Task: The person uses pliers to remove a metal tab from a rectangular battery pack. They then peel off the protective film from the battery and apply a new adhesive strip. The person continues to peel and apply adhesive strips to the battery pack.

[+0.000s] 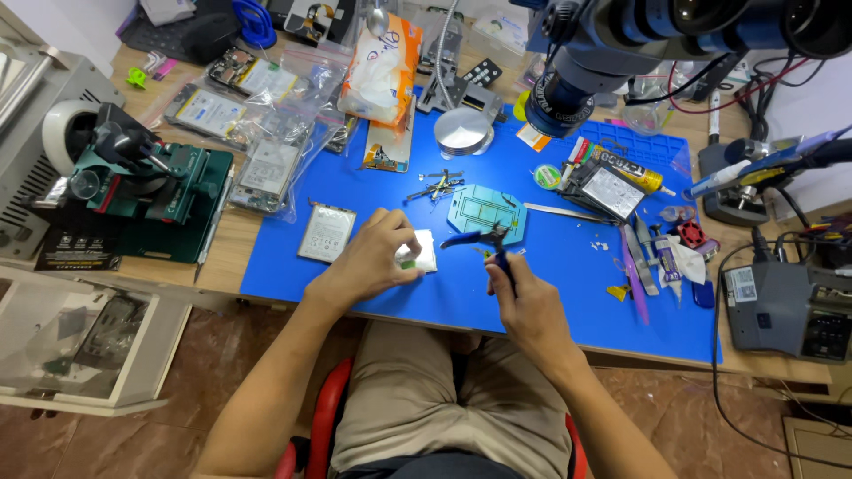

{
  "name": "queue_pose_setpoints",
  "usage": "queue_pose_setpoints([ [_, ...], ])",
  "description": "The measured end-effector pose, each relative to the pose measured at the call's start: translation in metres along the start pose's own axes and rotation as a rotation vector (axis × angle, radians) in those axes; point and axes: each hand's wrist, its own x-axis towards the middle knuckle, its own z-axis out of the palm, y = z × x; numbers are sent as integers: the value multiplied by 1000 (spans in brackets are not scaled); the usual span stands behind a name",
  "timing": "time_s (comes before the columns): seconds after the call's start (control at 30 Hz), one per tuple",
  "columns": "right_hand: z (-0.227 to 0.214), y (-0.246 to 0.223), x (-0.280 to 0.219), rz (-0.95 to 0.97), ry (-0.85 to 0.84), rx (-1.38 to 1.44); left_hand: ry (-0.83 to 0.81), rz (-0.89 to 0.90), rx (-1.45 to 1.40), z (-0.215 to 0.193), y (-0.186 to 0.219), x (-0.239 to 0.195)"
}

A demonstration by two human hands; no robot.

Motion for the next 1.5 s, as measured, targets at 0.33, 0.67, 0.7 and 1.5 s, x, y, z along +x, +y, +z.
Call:
queue_pose_setpoints([
  [0.33, 4, 12, 2, -24, 131, 46, -17, 6, -10, -4, -2, 2],
  [0.67, 3, 1, 3, -15, 77, 48, -32, -31, -7, -7, 1, 2],
  [0.7, 7, 1, 4, -19, -3, -9, -31, -33, -6, -6, 2, 2],
  [1.5, 13, 6, 1, -90, -12, -85, -40, -43, 3, -8, 3, 2],
])
